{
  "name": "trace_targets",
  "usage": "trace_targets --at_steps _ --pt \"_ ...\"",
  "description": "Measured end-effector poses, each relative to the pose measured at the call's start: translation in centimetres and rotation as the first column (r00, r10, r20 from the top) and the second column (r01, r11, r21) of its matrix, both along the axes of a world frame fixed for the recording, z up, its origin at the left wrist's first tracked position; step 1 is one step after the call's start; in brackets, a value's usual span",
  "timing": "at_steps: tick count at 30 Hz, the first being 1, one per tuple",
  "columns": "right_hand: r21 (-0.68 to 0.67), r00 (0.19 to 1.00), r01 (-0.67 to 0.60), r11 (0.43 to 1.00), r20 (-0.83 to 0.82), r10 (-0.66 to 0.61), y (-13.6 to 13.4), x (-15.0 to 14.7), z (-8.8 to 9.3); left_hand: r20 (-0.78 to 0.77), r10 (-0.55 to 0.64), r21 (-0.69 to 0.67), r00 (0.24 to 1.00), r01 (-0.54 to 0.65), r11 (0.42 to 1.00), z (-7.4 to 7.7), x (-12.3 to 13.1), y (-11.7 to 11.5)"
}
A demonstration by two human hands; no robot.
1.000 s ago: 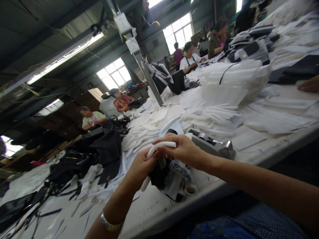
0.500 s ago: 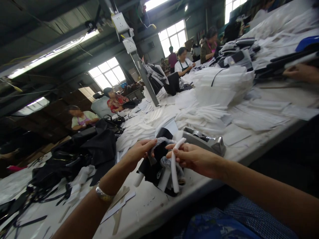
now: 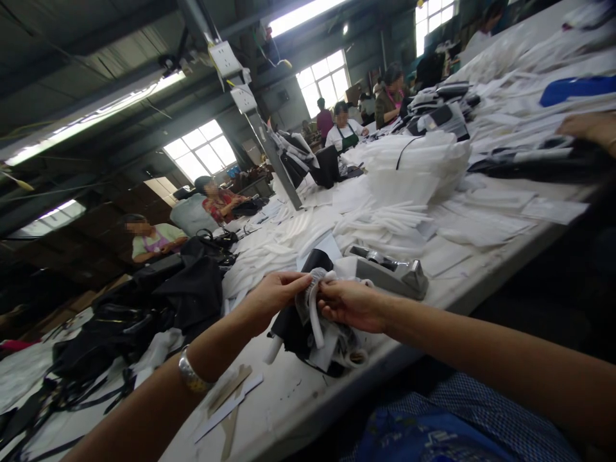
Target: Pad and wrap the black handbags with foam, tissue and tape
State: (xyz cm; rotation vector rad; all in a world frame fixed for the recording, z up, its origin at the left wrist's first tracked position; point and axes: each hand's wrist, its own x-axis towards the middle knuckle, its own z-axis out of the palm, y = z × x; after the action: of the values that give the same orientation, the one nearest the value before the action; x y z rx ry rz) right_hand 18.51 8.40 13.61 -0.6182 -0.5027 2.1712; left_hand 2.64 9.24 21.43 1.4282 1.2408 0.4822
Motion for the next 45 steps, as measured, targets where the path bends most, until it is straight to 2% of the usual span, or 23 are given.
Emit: trace_targets --at_steps 3,6,14,18,20,24,26,27,28,29,30,31,32,33,34,35,36,38,40,43,45 --pt "0.005 0.996 0.084 0.996 -0.027 -0.084 -0.1 -0.5 -0.3 0.035 0.058 -0.021 0.998 -0.057 0.998 -0.2 0.5 -0.6" --pt "0.014 0.985 0.162 0.987 -0.056 -0.161 -0.2 -0.8 -0.7 0.025 0.117 0.016 0.993 -0.118 0.993 -0.5 0.5 -0.9" --pt "-0.007 0.969 0.225 0.974 -0.099 -0.225 -0.4 -1.2 -1.7 -0.11 0.138 -0.003 0.984 -0.139 0.99 -0.1 -0.1 -0.8" --pt "-0.026 0.963 0.239 0.971 -0.123 -0.241 -0.3 -1.8 -1.5 -0.17 0.138 -0.121 0.976 -0.16 0.98 0.1 0.0 -0.5" --pt "-0.021 0.963 0.234 0.972 -0.131 -0.234 -0.2 -2.0 -1.3 -0.155 0.139 -0.167 0.978 -0.164 0.972 0.0 0.1 -0.5" --pt "0.039 0.973 0.189 0.981 -0.146 -0.181 -0.9 -0.6 -0.9 -0.095 0.168 -0.138 0.981 -0.18 0.974 -0.3 0.0 -1.0" --pt "0.153 0.995 0.075 0.985 -0.071 -0.065 -1.4 1.2 -0.8 -0.063 0.19 -0.107 0.98 -0.196 0.975 -0.3 -0.1 -1.2" --pt "0.242 1.0 0.001 0.97 0.023 -0.007 -1.5 2.3 -0.8 -0.051 0.211 -0.087 0.976 -0.215 0.973 -0.3 -0.1 -1.2" --pt "0.351 0.988 -0.053 0.935 0.151 0.0 -1.4 3.4 -0.9 -0.042 0.236 -0.069 0.971 -0.238 0.969 -0.3 -0.1 -1.2" --pt "0.483 0.956 -0.078 0.872 0.285 -0.072 -1.2 4.4 -0.9 -0.034 0.258 -0.053 0.966 -0.259 0.964 -0.3 0.0 -1.2" --pt "0.63 0.897 -0.077 0.773 0.382 -0.222 -0.8 5.2 -0.9 -0.029 0.274 -0.04 0.961 -0.275 0.961 -0.3 0.0 -1.1" --pt "0.777 0.812 -0.071 0.625 0.409 -0.417 -0.1 5.8 -0.9 -0.032 0.282 -0.033 0.959 -0.283 0.958 -0.3 0.1 -1.1" --pt "0.891 0.713 -0.092 0.444 0.371 -0.596 0.6 6.1 -1.0 -0.036 0.285 -0.027 0.958 -0.286 0.958 -0.4 0.2 -1.0" --pt "0.951 0.624 -0.151 0.27 0.304 -0.72 1.5 6.2 -1.1 -0.042 0.284 -0.025 0.958 -0.285 0.958 -0.4 0.3 -1.0" --pt "0.961 0.559 -0.241 0.133 0.249 -0.791 2.3 6.1 -1.3 -0.048 0.28 -0.024 0.959 -0.281 0.959 -0.5 0.5 -1.0" --pt "0.941 0.516 -0.337 0.042 0.222 -0.827 3.1 5.8 -1.5 -0.053 0.276 -0.025 0.96 -0.278 0.96 -0.5 0.6 -1.0" --pt "0.91 0.482 -0.415 -0.009 0.211 -0.85 3.8 5.4 -1.9 -0.056 0.273 -0.023 0.96 -0.275 0.961 -0.6 0.8 -1.1" --pt "0.874 0.441 -0.484 -0.043 0.201 -0.875 4.8 4.5 -2.6 -0.063 0.265 0.009 0.962 -0.265 0.964 -0.5 1.2 -1.3" --pt "0.905 0.453 -0.424 -0.034 0.18 -0.873 5.3 3.9 -3.3 -0.087 0.268 0.073 0.96 -0.262 0.962 -0.4 1.6 -1.5" --pt "0.96 0.555 -0.281 -0.013 0.151 -0.818 5.7 3.5 -4.1 -0.127 0.292 0.155 0.948 -0.272 0.95 -0.1 2.2 -1.7" --pt "0.971 0.597 -0.237 -0.033 0.118 -0.794 5.9 3.5 -4.5 -0.131 0.308 0.168 0.942 -0.285 0.944 0.0 2.3 -1.7"
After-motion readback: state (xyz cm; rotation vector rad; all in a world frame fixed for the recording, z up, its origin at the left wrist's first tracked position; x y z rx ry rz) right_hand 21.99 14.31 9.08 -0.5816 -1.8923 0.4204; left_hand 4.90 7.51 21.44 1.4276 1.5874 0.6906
